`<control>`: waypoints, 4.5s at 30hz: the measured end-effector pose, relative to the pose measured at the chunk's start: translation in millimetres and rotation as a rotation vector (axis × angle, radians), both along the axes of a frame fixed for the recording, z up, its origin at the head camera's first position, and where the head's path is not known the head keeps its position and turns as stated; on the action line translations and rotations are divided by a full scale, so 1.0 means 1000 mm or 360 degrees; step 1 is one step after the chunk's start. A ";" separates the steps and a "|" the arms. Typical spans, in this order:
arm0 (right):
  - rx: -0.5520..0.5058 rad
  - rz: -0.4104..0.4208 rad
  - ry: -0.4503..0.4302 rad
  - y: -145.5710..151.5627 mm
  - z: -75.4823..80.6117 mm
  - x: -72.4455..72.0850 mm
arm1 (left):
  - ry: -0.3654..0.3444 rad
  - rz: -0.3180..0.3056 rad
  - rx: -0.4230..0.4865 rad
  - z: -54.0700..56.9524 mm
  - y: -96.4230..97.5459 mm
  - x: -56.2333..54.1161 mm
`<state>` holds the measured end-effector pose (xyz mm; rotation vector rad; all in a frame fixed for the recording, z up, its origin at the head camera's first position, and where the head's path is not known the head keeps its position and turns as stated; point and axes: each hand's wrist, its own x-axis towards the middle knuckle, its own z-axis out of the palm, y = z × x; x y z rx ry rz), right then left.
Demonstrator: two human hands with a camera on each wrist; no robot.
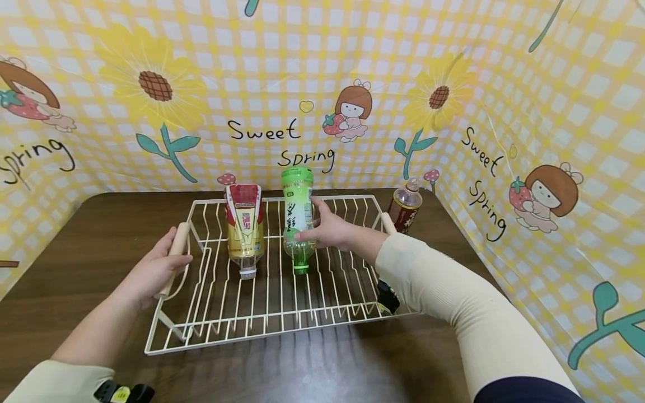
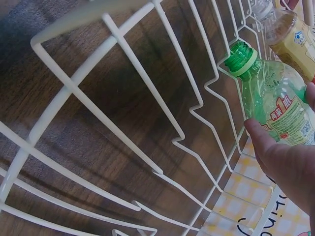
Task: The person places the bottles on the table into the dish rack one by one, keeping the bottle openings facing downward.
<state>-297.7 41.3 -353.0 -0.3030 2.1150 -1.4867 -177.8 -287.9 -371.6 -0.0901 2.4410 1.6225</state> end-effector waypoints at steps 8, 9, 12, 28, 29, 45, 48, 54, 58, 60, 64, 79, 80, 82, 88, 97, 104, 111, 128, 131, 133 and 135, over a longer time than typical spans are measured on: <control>0.0071 0.0021 0.0038 -0.002 0.002 0.003 | 0.0004 0.0007 -0.0002 0.000 0.001 0.000; 0.0079 0.0023 0.0038 -0.002 0.002 0.003 | 0.0005 0.0008 -0.0003 0.001 0.001 0.000; 0.0088 0.0025 0.0029 -0.003 0.002 0.004 | 0.0004 0.0009 -0.0012 0.001 0.001 0.001; 0.0154 -0.0097 0.0121 0.006 0.009 0.004 | -0.0023 0.0003 -0.0026 -0.001 0.000 0.002; 0.0158 -0.0110 0.0134 0.007 0.012 0.004 | -0.0024 0.0003 -0.0026 -0.001 0.000 0.002; -0.0096 -0.0248 0.0374 0.066 0.072 0.007 | 0.0013 -0.0005 -0.0001 -0.003 -0.003 -0.001; -0.0113 -0.0286 0.0448 0.084 0.082 0.006 | 0.0024 -0.0003 -0.0022 -0.003 -0.003 -0.003; -0.0095 -0.0413 0.0536 0.122 0.083 0.001 | 0.0006 -0.0011 -0.0008 -0.004 -0.005 -0.004; -0.0099 -0.0530 0.0548 0.145 0.073 0.000 | -0.0002 -0.0023 -0.0013 -0.005 -0.004 -0.004; -0.0092 -0.0575 0.0572 0.155 0.067 -0.001 | -0.0009 -0.0025 -0.0023 -0.004 -0.004 -0.004; -0.0053 -0.0662 0.0660 0.173 0.052 -0.006 | -0.0010 -0.0031 -0.0023 -0.005 -0.003 -0.003; 0.0272 -0.0883 0.0684 0.196 -0.006 -0.029 | -0.0007 -0.0024 -0.0002 -0.007 -0.003 -0.004; 0.0290 -0.0888 0.0687 0.196 -0.009 -0.030 | -0.0004 -0.0026 -0.0001 -0.007 -0.002 -0.004; 0.0296 -0.0900 0.0680 0.196 -0.014 -0.033 | 0.0001 -0.0028 0.0014 -0.007 -0.002 -0.004; 0.0275 -0.0912 0.0679 0.197 -0.030 -0.040 | 0.0002 -0.0027 0.0034 -0.008 -0.001 -0.004; 0.0291 -0.0977 0.0704 0.197 -0.049 -0.047 | 0.0006 -0.0018 0.0051 -0.008 0.001 -0.003; 0.0158 -0.1063 0.0727 0.192 -0.056 -0.051 | 0.0003 0.0004 0.0047 -0.006 0.004 -0.002; 0.0113 -0.1117 0.0716 0.188 -0.058 -0.051 | 0.0002 0.0009 0.0082 -0.008 0.004 -0.003; 0.0161 -0.1020 0.0746 0.191 -0.031 -0.039 | 0.0010 0.0003 0.0042 -0.008 -0.003 -0.003; 0.0146 -0.0994 0.0749 0.192 -0.020 -0.031 | 0.0012 0.0002 0.0056 -0.008 -0.003 -0.004; 0.0131 -0.0984 0.0764 0.193 -0.012 -0.027 | 0.0010 -0.0003 0.0047 -0.008 -0.002 -0.004; 0.0094 -0.0972 0.0787 0.194 -0.004 -0.022 | 0.0010 -0.0009 0.0041 -0.007 -0.002 -0.004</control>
